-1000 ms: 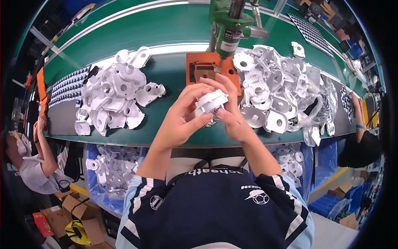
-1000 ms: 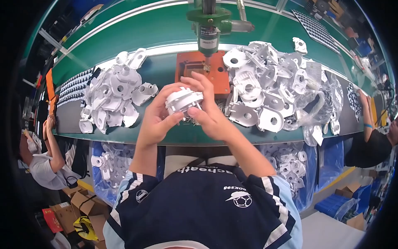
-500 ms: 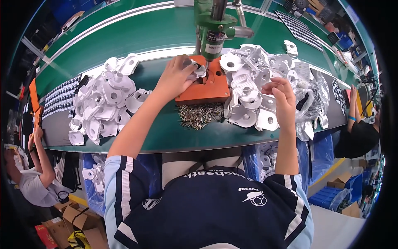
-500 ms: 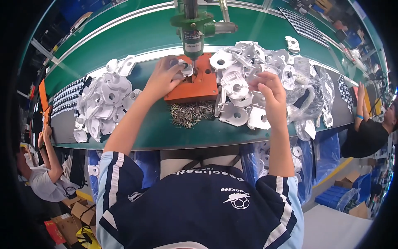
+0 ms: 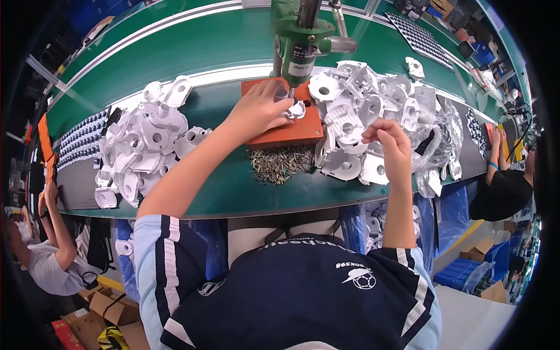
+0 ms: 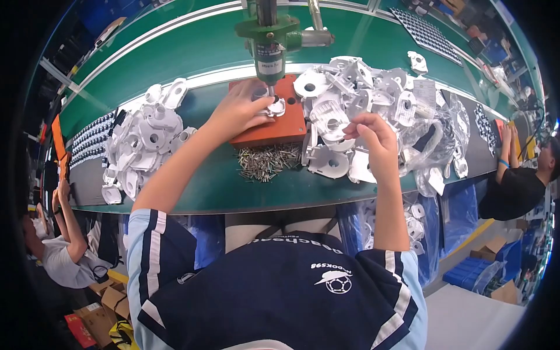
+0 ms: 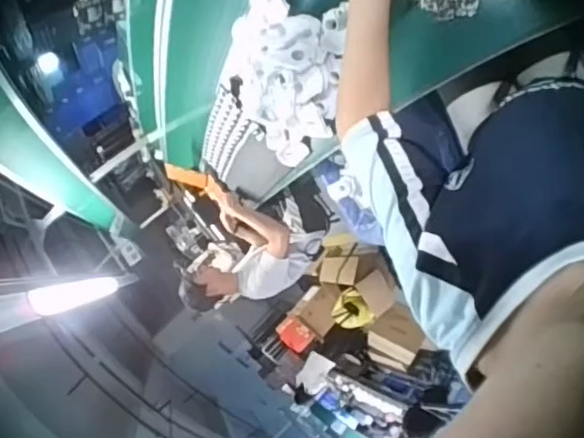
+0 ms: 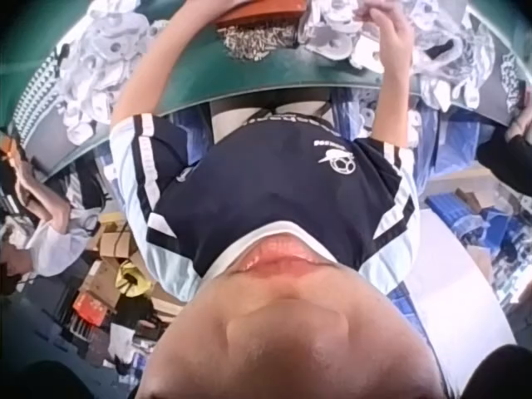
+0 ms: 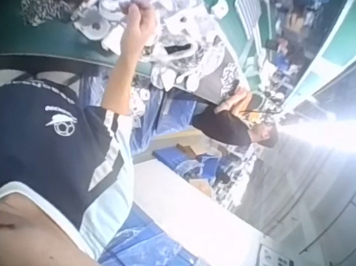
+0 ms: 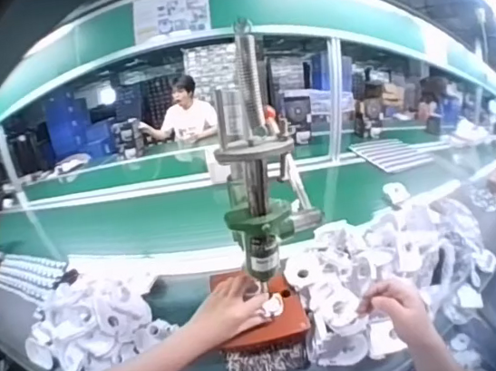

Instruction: The recorder is assembling small white plastic components by inserting metal pins and using a manual bench press machine.

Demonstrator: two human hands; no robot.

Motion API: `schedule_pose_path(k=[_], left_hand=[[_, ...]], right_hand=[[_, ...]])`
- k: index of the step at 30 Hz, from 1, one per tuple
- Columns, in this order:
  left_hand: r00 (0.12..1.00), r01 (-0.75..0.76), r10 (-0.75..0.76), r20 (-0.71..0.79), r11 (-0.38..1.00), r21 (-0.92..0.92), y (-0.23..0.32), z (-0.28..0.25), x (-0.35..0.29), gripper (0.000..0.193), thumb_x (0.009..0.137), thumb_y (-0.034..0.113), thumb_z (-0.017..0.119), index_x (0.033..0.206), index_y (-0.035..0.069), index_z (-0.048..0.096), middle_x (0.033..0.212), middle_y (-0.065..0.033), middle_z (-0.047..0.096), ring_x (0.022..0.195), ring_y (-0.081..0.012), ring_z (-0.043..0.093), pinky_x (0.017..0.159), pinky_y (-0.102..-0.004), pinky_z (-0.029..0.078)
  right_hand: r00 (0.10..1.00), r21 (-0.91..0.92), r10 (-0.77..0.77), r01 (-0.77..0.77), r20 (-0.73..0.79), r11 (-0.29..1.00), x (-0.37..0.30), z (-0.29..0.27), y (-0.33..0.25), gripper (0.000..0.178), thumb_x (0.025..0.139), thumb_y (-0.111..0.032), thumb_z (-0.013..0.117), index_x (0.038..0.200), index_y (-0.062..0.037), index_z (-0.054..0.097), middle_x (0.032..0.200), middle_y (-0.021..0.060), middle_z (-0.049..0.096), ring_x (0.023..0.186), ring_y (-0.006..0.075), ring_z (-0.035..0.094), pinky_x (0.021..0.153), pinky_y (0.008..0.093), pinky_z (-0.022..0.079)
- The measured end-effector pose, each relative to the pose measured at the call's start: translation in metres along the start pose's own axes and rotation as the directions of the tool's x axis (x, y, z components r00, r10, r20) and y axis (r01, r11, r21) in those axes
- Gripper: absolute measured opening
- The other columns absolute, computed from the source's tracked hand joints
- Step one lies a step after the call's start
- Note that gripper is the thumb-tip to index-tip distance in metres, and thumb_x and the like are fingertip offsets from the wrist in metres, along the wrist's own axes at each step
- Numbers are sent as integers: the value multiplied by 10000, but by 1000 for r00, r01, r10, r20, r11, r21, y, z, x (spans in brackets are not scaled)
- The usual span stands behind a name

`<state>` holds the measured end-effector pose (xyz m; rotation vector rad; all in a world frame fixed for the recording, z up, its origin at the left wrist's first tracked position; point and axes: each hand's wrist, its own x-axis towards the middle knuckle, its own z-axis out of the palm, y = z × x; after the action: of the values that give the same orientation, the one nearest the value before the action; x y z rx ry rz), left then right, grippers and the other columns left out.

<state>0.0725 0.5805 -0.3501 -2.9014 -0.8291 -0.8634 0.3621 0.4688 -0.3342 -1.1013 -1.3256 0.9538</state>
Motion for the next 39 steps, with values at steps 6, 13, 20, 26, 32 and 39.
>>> schedule_pose_path(k=[6, 13, 20, 26, 32, 39], left_hand=[[1000, 11, -10, -14, 999, 38, -2, 10, -4, 359, 710, 213, 708, 1025, 123, 561, 1165, -134, 437, 1026, -339, 488, 850, -426, 432], [1000, 22, -23, 2, 995, 93, 0, 11, -4, 384, 709, 209, 703, 1065, 157, 567, 1175, -142, 436, 1030, -342, 481, 860, -438, 419], [997, 73, -72, -26, 996, 48, 1, 15, -10, 373, 711, 203, 698, 1056, 135, 571, 1130, -157, 447, 1024, -334, 483, 864, -437, 419], [997, 77, -79, -18, 994, -73, -4, 16, -6, 320, 730, 178, 685, 1029, 115, 590, 1130, -142, 440, 1031, -332, 478, 866, -432, 417], [990, 137, -134, 37, 985, -105, 1, 13, -8, 294, 777, 196, 658, 1053, 119, 594, 1137, -133, 445, 1043, -323, 475, 867, -428, 414], [986, 97, -93, 137, 995, -17, -3, 3, -19, 330, 806, 180, 615, 1130, 141, 565, 1165, -153, 468, 1037, -335, 494, 884, -420, 413]], right_hand=[[1000, 22, 30, -30, -6, 999, -4, -2, 5, 189, 877, -62, 425, 970, 42, 552, 865, 125, 616, 782, 190, 600, 757, 312, 484], [998, 64, 63, -63, -2, 996, -9, -1, 7, 184, 883, -58, 420, 969, 42, 548, 858, 130, 618, 781, 193, 597, 762, 319, 481], [998, 80, 62, -62, -3, 995, -14, -1, 9, 178, 876, -49, 423, 968, 40, 548, 837, 132, 620, 776, 195, 598, 761, 320, 481], [998, 65, 62, -60, -28, 996, -16, -3, 14, 177, 870, -44, 423, 960, 40, 550, 830, 131, 621, 770, 196, 600, 758, 320, 484], [997, 103, 69, -65, -32, 993, -16, -1, 10, 174, 869, -41, 420, 949, 43, 549, 827, 134, 621, 761, 203, 602, 759, 323, 485], [999, 91, 52, -53, 7, 994, -11, -1, 6, 174, 871, -40, 416, 949, 46, 545, 827, 135, 619, 763, 204, 601, 759, 327, 485]])
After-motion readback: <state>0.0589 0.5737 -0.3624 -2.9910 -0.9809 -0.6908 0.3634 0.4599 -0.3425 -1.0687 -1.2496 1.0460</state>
